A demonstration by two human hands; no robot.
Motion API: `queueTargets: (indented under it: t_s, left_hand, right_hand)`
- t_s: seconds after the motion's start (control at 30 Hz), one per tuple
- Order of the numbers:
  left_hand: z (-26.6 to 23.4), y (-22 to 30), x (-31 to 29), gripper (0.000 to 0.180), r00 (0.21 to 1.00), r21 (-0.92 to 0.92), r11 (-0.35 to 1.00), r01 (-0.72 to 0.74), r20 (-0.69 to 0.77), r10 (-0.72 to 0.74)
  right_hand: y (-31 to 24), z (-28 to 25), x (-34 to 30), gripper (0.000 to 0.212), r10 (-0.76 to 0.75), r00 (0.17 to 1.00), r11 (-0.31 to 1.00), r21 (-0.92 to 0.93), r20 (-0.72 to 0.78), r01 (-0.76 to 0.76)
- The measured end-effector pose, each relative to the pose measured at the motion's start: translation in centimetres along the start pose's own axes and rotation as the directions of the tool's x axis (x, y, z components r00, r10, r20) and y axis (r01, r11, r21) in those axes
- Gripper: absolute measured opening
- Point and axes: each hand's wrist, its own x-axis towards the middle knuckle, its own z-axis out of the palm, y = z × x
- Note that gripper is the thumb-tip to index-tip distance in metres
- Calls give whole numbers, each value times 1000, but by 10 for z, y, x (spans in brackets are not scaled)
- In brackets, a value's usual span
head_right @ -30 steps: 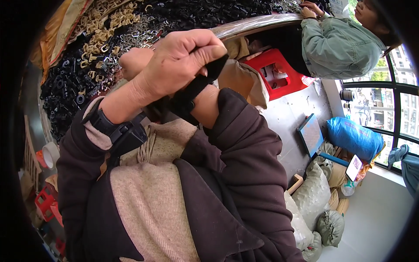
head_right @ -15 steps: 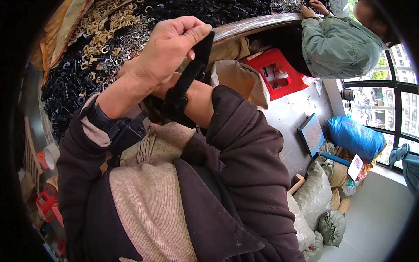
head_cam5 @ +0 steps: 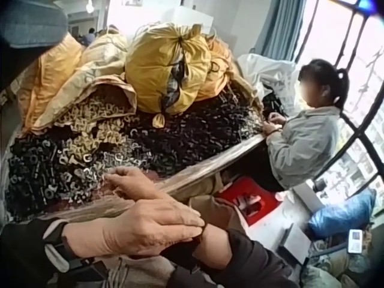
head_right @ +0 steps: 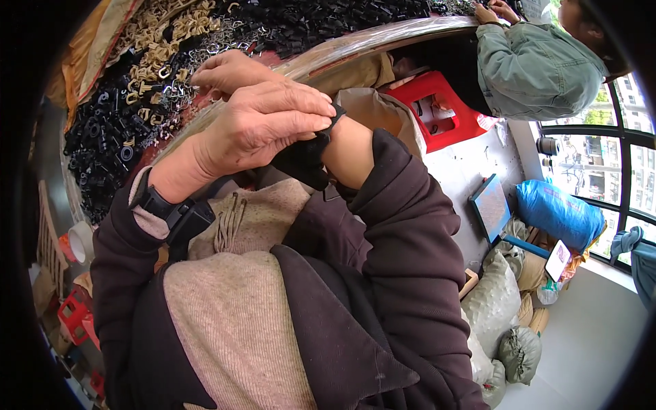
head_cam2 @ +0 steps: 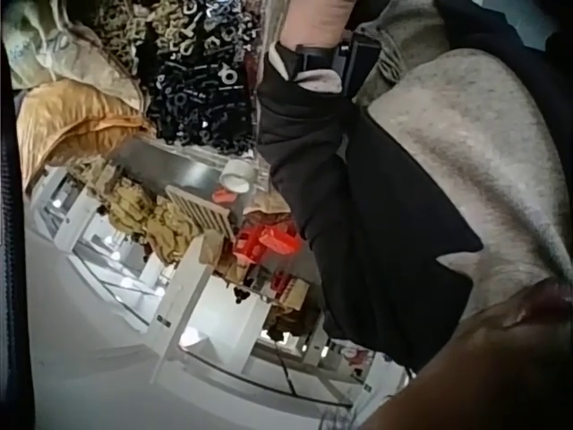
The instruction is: Manually assembling small black and gold components at a manufacturing workstation.
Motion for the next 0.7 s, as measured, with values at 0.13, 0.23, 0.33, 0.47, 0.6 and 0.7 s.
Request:
queueTargets:
  t_s: [0.13, 0.23, 0.33, 0.47, 0.6, 0.7]
  left_hand:
    - [0, 2, -5, 29, 996, 150, 987, -63, 75, 52]
    - [0, 3, -7, 31, 993, 241, 968, -68, 107, 43]
    - [2, 3, -10, 32, 993, 313, 948, -54, 113, 20]
    - [-5, 11, -27, 35, 983, 99, 986, 133, -143, -118]
    - [-17, 11, -34, 35, 945, -50, 949, 311, -89, -314]
    - [-21, 7, -32, 49, 730, -456, 633, 626, 56, -681]
  right_hand:
    - [9, -14, 0, 18, 78, 993, 996, 49, -87, -74]
    - [14, -16, -1, 17, 111, 988, 988, 119, -106, -98]
    - [14, -20, -2, 15, 102, 988, 979, 190, -117, -79]
    - [0, -33, -3, 13, 11, 988, 932, 359, -151, 45]
    - [-29, -63, -14, 12, -74, 979, 685, 704, -189, 188]
    - [-53, -92, -26, 11, -189, 964, 399, 882, -188, 251]
